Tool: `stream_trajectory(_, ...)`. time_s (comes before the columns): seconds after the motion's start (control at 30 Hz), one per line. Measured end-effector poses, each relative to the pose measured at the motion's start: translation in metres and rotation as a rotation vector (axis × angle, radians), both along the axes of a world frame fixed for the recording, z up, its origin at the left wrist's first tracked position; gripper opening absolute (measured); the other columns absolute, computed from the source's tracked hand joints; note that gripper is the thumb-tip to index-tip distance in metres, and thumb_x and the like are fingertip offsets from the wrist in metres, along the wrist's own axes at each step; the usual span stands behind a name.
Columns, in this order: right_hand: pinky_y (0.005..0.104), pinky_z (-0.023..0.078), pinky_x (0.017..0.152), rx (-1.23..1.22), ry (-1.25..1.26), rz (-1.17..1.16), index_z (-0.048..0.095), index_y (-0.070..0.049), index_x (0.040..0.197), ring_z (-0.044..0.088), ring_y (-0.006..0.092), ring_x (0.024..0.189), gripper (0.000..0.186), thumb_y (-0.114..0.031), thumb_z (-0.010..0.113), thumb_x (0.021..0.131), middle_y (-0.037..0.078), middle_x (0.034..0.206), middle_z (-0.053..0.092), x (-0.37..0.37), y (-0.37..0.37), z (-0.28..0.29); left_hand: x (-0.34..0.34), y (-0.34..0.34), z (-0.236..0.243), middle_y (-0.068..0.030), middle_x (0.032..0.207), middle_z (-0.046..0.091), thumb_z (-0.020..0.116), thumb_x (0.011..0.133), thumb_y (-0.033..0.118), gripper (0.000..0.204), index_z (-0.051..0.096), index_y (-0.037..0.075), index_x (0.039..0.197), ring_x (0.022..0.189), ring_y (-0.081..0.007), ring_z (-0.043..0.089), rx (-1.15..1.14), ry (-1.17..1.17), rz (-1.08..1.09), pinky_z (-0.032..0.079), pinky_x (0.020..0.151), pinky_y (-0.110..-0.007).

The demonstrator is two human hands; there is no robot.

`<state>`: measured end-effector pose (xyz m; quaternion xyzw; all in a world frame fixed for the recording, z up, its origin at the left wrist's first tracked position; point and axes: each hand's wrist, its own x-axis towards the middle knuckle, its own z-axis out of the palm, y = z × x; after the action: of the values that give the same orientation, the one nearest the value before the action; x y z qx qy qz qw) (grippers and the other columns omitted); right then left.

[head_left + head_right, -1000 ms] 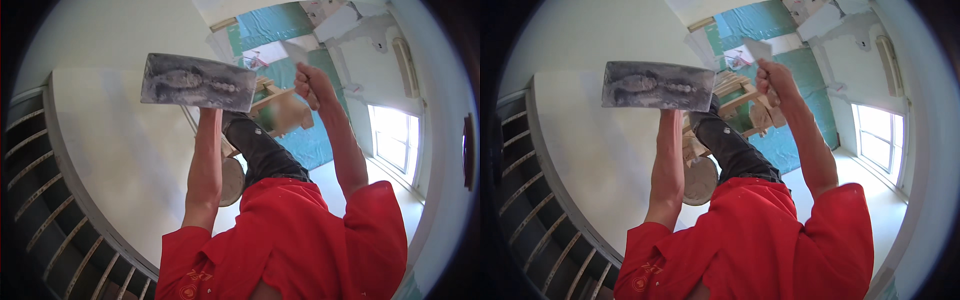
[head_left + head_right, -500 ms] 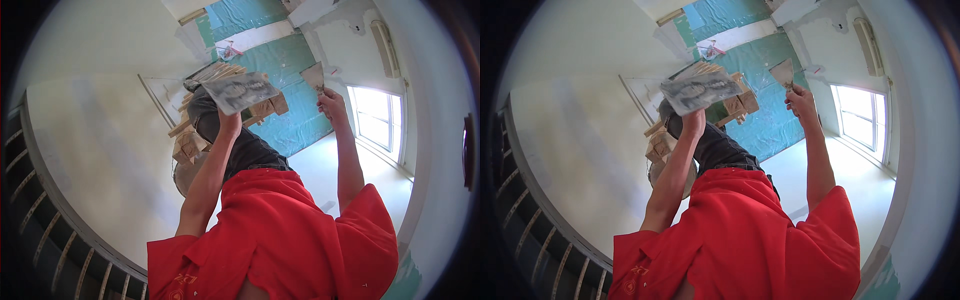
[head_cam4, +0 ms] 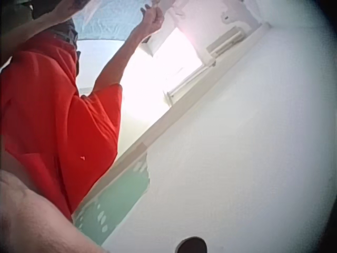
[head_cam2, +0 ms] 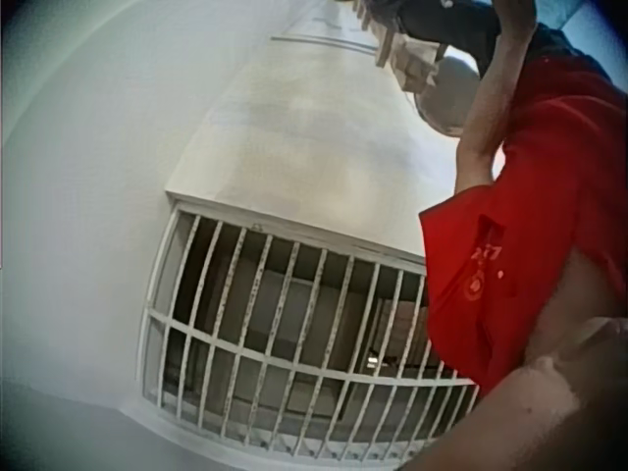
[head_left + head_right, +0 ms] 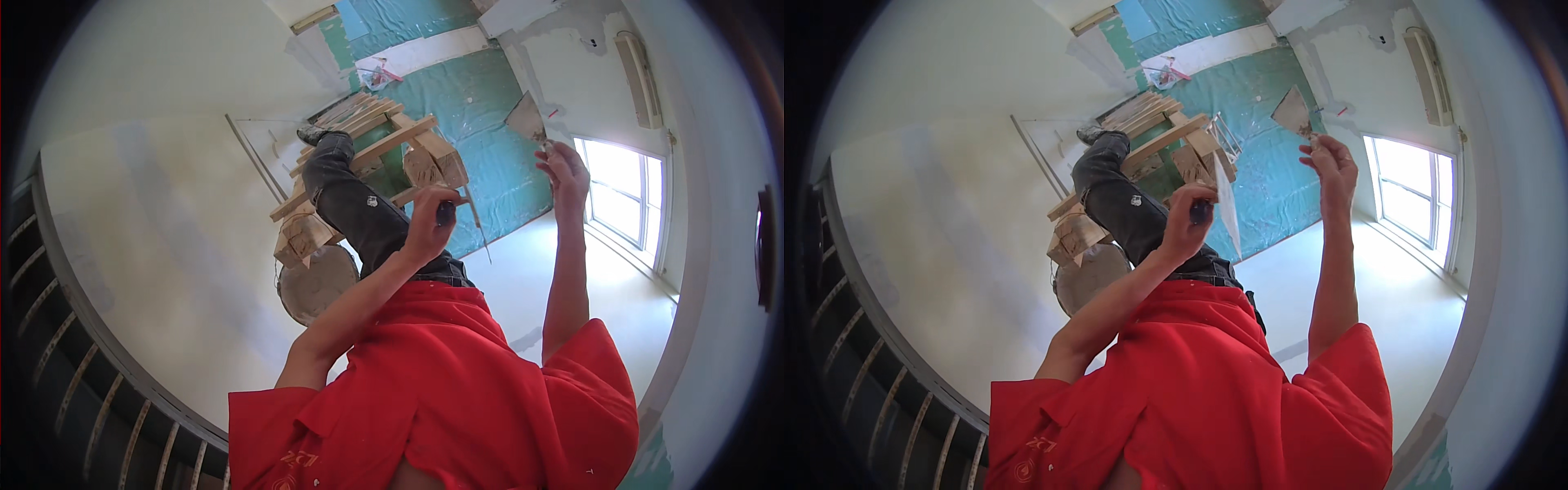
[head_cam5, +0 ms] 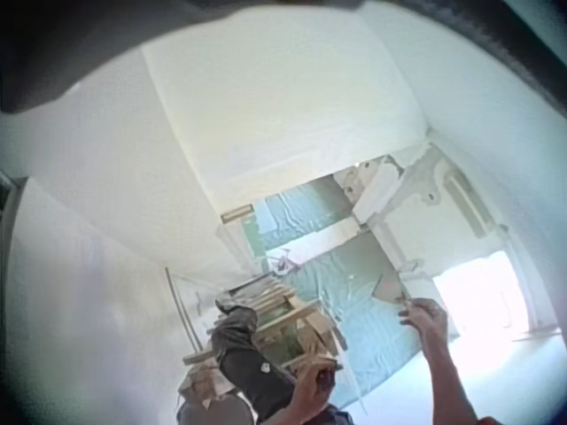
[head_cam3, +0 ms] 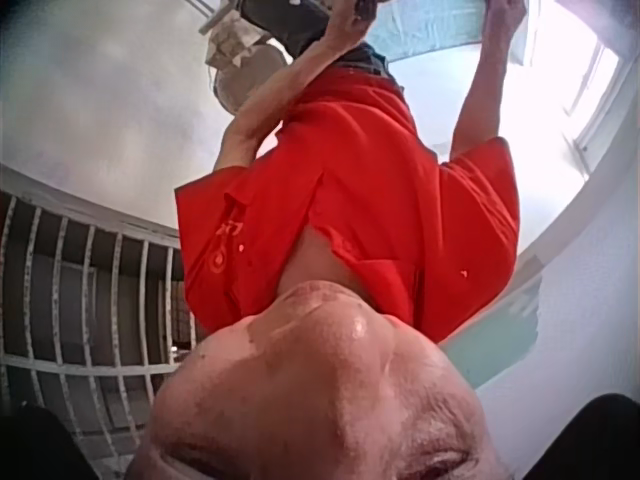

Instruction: Apply plaster or joint compound to a ceiling and wall using a trowel and putty knife.

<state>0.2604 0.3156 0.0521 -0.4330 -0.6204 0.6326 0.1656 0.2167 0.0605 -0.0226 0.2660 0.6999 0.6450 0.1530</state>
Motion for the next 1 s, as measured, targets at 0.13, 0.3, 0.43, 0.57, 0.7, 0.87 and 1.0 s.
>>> stream_trajectory(0.13,0.0262,0.055,0.07,-0.035,0.156,-0.058,0.061,0.004,0.116,0.066,0.0203,0.082,0.027,-0.008,0.06,0.092,0.014,0.099,0.069,-0.011,0.0,0.011,-0.008,-0.024,-0.002,-0.0071,0.101,0.062,0.063,0.076,-0.009,0.038,0.058,0.007,0.11,0.088,-0.0215,0.056,-0.022,-0.266,0.177,0.044,0.082,-0.032)
stream_trajectory(0.3,0.0285,0.053,0.078,0.016,0.138,-0.058,0.062,0.003,0.11,0.066,0.0194,0.083,0.021,-0.011,0.059,0.094,0.013,0.099,0.069,-0.039,-0.001,0.012,-0.039,-0.037,-0.004,-0.0088,0.107,0.061,0.063,0.08,-0.007,0.037,0.055,0.005,0.114,0.088,-0.0192,0.056,-0.011,-0.353,0.327,0.045,0.079,-0.03)
stream_trajectory(0.43,0.0302,0.05,0.086,0.104,0.093,0.018,0.06,0.001,0.105,0.064,0.0201,0.084,0.016,-0.01,0.055,0.095,0.013,0.103,0.067,-0.068,0.001,0.003,-0.04,-0.028,-0.019,-0.0098,0.114,0.06,0.062,0.083,-0.007,0.038,0.053,0.004,0.119,0.09,-0.0189,0.058,0.142,-0.41,0.319,0.046,0.083,-0.03)
stream_trajectory(0.57,0.033,0.049,0.084,-0.026,0.246,0.06,0.062,-0.003,0.087,0.061,0.0175,0.079,0.016,-0.011,0.053,0.098,0.01,0.085,0.067,-0.108,-0.002,0.0,-0.033,-0.001,-0.008,-0.0104,0.115,0.061,0.065,0.081,-0.005,0.037,0.058,0.003,0.117,0.094,-0.0222,0.06,-0.005,-0.321,0.328,0.047,0.084,-0.033)
stream_trajectory(0.7,0.0342,0.048,0.081,-0.028,0.317,0.317,0.059,-0.004,0.084,0.057,0.0184,0.075,0.017,-0.008,0.051,0.098,0.008,0.078,0.062,-0.145,0.016,-0.007,-0.013,0.011,-0.023,-0.0106,0.114,0.059,0.068,0.076,-0.007,0.037,0.062,0.007,0.11,0.089,-0.026,0.059,-0.001,-0.235,0.362,0.048,0.076,-0.032)
stream_trajectory(0.87,0.0366,0.048,0.079,-0.075,0.332,0.46,0.057,-0.005,0.082,0.052,0.0191,0.071,0.019,-0.006,0.047,0.099,0.006,0.071,0.055,-0.188,0.005,-0.016,-0.006,0.013,-0.033,-0.0121,0.114,0.059,0.072,0.073,-0.006,0.04,0.062,0.006,0.11,0.091,-0.029,0.061,0.065,-0.26,0.308,0.05,0.074,-0.035)
stream_trajectory(1.0,0.0365,0.046,0.079,-0.077,0.287,0.539,0.057,-0.007,0.08,0.047,0.0183,0.069,0.021,-0.01,0.047,0.099,0.005,0.069,0.051,-0.21,-0.01,-0.026,-0.013,0.016,-0.034,-0.0132,0.113,0.06,0.072,0.073,-0.005,0.039,0.063,0.006,0.109,0.093,-0.03,0.061,0.109,-0.345,0.301,0.05,0.075,-0.036)
